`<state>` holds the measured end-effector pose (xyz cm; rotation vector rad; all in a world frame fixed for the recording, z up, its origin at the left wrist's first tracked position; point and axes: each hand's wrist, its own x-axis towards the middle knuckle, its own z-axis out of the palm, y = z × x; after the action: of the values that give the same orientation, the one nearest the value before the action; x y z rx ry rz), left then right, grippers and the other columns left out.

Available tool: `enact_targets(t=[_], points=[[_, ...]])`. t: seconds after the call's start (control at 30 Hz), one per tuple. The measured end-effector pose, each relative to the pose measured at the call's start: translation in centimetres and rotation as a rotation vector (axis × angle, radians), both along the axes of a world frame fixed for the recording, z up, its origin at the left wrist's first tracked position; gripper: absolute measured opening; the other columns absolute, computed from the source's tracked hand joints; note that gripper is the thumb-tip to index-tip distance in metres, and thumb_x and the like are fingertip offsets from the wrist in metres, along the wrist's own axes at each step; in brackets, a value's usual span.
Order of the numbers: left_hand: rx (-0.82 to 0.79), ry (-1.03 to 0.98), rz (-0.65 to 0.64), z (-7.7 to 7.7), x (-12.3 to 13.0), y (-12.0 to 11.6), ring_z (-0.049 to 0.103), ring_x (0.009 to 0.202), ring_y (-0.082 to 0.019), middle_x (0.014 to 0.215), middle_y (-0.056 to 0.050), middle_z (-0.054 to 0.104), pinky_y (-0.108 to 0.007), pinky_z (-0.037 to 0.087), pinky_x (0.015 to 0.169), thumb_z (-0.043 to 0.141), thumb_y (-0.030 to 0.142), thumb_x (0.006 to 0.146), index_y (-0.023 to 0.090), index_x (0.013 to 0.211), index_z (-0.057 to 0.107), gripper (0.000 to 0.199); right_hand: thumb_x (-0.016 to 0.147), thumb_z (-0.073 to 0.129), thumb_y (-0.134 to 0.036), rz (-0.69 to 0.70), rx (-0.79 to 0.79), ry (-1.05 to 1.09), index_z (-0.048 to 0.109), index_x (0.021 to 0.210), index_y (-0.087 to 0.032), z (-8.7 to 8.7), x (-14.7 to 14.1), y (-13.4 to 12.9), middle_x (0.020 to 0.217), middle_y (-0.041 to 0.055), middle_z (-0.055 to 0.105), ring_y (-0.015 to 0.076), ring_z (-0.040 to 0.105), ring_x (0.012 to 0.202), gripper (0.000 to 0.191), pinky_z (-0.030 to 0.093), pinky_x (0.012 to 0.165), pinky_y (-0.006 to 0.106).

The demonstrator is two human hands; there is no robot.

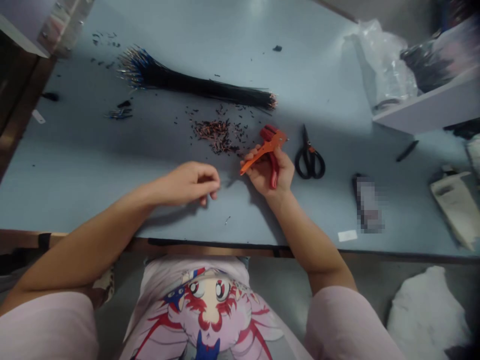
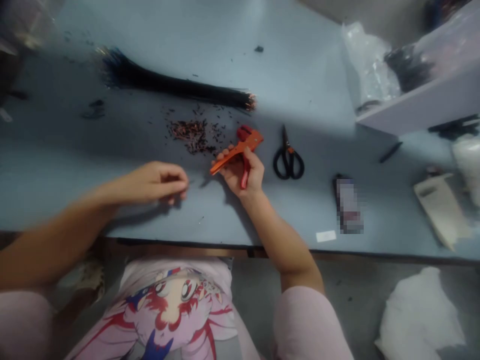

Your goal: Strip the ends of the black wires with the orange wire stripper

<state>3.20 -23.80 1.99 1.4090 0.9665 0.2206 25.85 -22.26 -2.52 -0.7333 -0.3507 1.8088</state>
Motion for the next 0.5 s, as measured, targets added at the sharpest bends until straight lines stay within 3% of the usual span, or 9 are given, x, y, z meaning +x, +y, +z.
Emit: enact_targets(t=[0.1,0.2,0.27,0.37,0.43,0.5], points=[[-0.329,-0.152,-0.321,0.0,1.6,-2.7,0.061,0.062,-0.012,0.082,-0.005,0.068,-0.022,0.047,0.054,0.052,0.032,0.085,0.016,0.083,0.059,0.018,0.088,0.047,-0.035,-0.092,0.042,-0.014,0.061,0.082,-0.017,-0.3,0.6,0.6,0.080,0.0046,0.065,0.0176,0.064,0.078,0.023,0.056,0.080,0.037],[-0.445,-0.152,-0.427,-1.7,3.4,-4.9,0.057,0.059,-0.009,0.081,-0.006,0.067,-0.022,0.047,0.057,0.052,0.030,0.085,0.015,0.077,0.054,0.018,0.088,0.047,-0.034,-0.114,0.054,-0.047,0.060,0.080,-0.017,-0.4,0.8,0.8,0.079,0.0043,0.064,0.0172,0.064,0.078,0.023,0.056,0.080,0.036],[-0.461,-0.151,-0.292,-2.8,4.1,-5.2,0.059,0.064,-0.010,0.084,-0.008,0.068,-0.024,0.049,0.062,0.052,0.031,0.085,0.015,0.075,0.052,0.019,0.087,0.048,-0.034,-0.110,0.055,-0.057,0.060,0.079,-0.017,-0.4,0.7,0.7,0.079,0.0040,0.063,0.0169,0.064,0.078,0.022,0.056,0.080,0.036],[-0.389,-0.172,0.012,-3.7,3.9,-3.7,0.064,0.073,-0.014,0.095,-0.012,0.069,-0.030,0.051,0.070,0.053,0.030,0.085,0.015,0.075,0.052,0.018,0.087,0.048,-0.032,-0.095,0.054,-0.050,0.060,0.079,-0.017,-0.3,0.5,0.6,0.079,0.0037,0.063,0.0169,0.064,0.078,0.021,0.056,0.081,0.037],[-0.210,-0.173,0.211,-3.9,3.1,-2.0,0.065,0.083,-0.017,0.101,-0.013,0.068,-0.034,0.052,0.075,0.053,0.029,0.084,0.015,0.078,0.055,0.016,0.086,0.048,-0.031,-0.084,0.057,-0.041,0.060,0.080,-0.017,-0.4,0.4,0.6,0.080,0.0041,0.063,0.0176,0.064,0.078,0.020,0.056,0.081,0.039],[0.102,-0.142,0.390,-3.9,2.2,-0.2,0.064,0.096,-0.020,0.107,-0.012,0.067,-0.035,0.050,0.085,0.056,0.028,0.082,0.016,0.075,0.059,0.015,0.085,0.050,-0.031,-0.080,0.061,-0.034,0.060,0.081,-0.016,-0.4,0.4,0.6,0.080,0.0045,0.064,0.0181,0.064,0.078,0.019,0.056,0.080,0.039]])
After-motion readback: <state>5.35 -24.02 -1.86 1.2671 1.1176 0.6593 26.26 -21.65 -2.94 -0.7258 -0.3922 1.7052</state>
